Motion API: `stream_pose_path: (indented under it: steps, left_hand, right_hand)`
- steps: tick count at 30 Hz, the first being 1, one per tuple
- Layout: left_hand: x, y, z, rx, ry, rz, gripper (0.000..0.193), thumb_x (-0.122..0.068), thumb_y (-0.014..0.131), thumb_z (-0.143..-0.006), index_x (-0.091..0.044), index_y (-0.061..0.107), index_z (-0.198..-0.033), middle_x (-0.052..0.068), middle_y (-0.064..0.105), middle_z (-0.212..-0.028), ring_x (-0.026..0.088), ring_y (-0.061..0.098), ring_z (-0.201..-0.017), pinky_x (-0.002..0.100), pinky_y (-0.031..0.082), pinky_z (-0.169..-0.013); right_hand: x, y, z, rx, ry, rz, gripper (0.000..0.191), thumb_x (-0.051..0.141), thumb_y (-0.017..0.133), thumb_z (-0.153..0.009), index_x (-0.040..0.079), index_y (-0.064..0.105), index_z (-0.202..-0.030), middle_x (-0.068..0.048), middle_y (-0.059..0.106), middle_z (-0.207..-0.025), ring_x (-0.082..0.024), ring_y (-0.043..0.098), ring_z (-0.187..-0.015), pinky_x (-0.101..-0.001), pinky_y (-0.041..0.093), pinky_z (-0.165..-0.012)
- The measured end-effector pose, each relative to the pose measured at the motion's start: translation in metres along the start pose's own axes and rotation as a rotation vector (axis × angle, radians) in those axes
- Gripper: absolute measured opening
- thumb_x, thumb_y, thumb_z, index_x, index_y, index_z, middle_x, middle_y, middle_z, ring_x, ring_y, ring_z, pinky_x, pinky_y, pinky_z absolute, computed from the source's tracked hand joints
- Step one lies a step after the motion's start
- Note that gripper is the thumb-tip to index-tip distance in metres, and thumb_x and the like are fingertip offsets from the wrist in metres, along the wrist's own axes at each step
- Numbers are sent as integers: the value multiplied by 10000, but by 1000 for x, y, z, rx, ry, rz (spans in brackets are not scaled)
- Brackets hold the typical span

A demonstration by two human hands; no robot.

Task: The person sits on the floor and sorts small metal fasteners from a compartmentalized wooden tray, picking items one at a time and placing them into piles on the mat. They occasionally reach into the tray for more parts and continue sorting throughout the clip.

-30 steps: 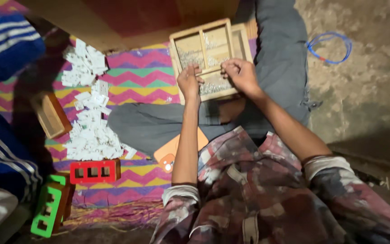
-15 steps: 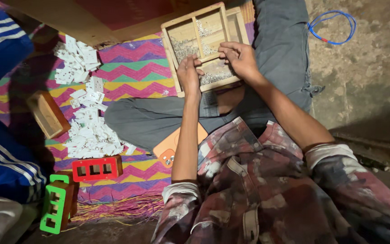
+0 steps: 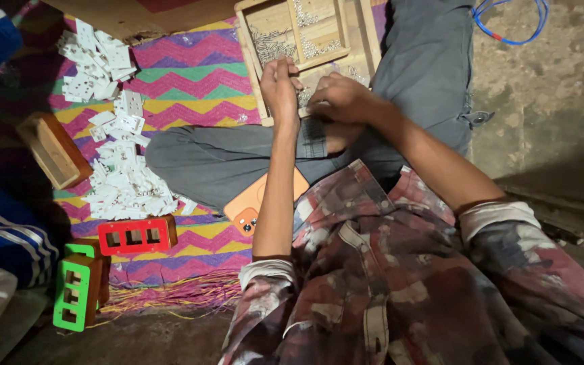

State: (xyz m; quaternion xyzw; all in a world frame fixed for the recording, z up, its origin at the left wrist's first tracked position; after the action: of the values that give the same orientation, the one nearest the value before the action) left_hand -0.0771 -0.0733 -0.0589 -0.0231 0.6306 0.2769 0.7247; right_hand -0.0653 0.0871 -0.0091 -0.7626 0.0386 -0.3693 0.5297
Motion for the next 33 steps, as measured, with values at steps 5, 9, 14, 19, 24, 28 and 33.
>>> stream_pose_path:
  steps: [5, 9, 14, 19, 24, 28, 33]
  left_hand:
    - [-1, 2, 3, 15, -11, -46, 269, -233, 564, -1052, -14, 649, -923, 50, 635, -751, 87, 529, -547, 241, 418, -515]
    - [-5, 7, 6, 28, 7, -62, 288, -248, 572, -1055, -16, 649, -903, 45, 644, -752, 86, 534, -553, 244, 445, -536]
    - [-9, 9, 9, 38, -21, -91, 313, -276, 565, -1060, -23, 639, -893, 31, 620, -721, 76, 509, -547, 248, 437, -525]
    - [-11, 10, 10, 43, -18, -127, 311, -266, 566, -1062, -17, 644, -892, 37, 630, -723, 81, 518, -561, 250, 444, -542]
    - [-10, 12, 12, 70, -12, -166, 284, -253, 569, -1052, -21, 653, -911, 31, 643, -739, 83, 527, -570, 248, 434, -542]
    - [-13, 14, 14, 96, 20, -261, 253, -248, 597, -1031, -26, 668, -931, 28, 660, -752, 78, 562, -615, 243, 465, -548]
    - [-21, 19, 23, 126, 155, -469, 207, -242, 650, -990, -42, 703, -992, 28, 715, -815, 83, 622, -663, 236, 486, -583]
  right_hand:
    - [-24, 1, -2, 47, 168, -239, 196, 259, 661, -964, 108, 782, -991, -141, 734, -975, -335, 674, -938, -451, 528, -862]
    - [-27, -1, 1, 53, 229, -243, 228, 262, 639, -955, 83, 778, -970, -159, 733, -961, -348, 684, -922, -447, 536, -837]
    - [-19, -5, -2, 63, 104, -167, 195, 226, 652, -964, 90, 791, -973, -150, 736, -959, -361, 680, -931, -461, 530, -852]
    - [-24, -16, 0, 44, 230, -317, 111, 141, 746, -887, 69, 780, -965, -138, 748, -962, -287, 721, -894, -394, 553, -812]
    - [-32, -12, 2, -45, 396, -709, 292, -118, 638, -823, -7, 736, -1075, -115, 754, -1023, -168, 721, -920, -289, 579, -838]
    - [-36, -14, -1, -159, 479, -905, 209, -136, 669, -906, -61, 694, -1099, -110, 761, -1032, -143, 732, -963, -256, 597, -897]
    - [-33, -26, 1, -274, 489, -1092, 241, -81, 667, -948, -43, 659, -1186, -97, 741, -1063, -128, 727, -978, -253, 598, -919]
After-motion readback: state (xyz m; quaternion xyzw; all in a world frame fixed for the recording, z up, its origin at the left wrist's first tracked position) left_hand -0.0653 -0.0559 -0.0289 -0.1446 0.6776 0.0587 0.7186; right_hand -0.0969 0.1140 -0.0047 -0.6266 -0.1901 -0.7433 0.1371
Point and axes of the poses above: each hand's wrist, its own z-axis away from the middle knuckle, its own y-axis out of the palm, x = y × z, the point moved 4 cm from there along -z, towards the middle knuckle
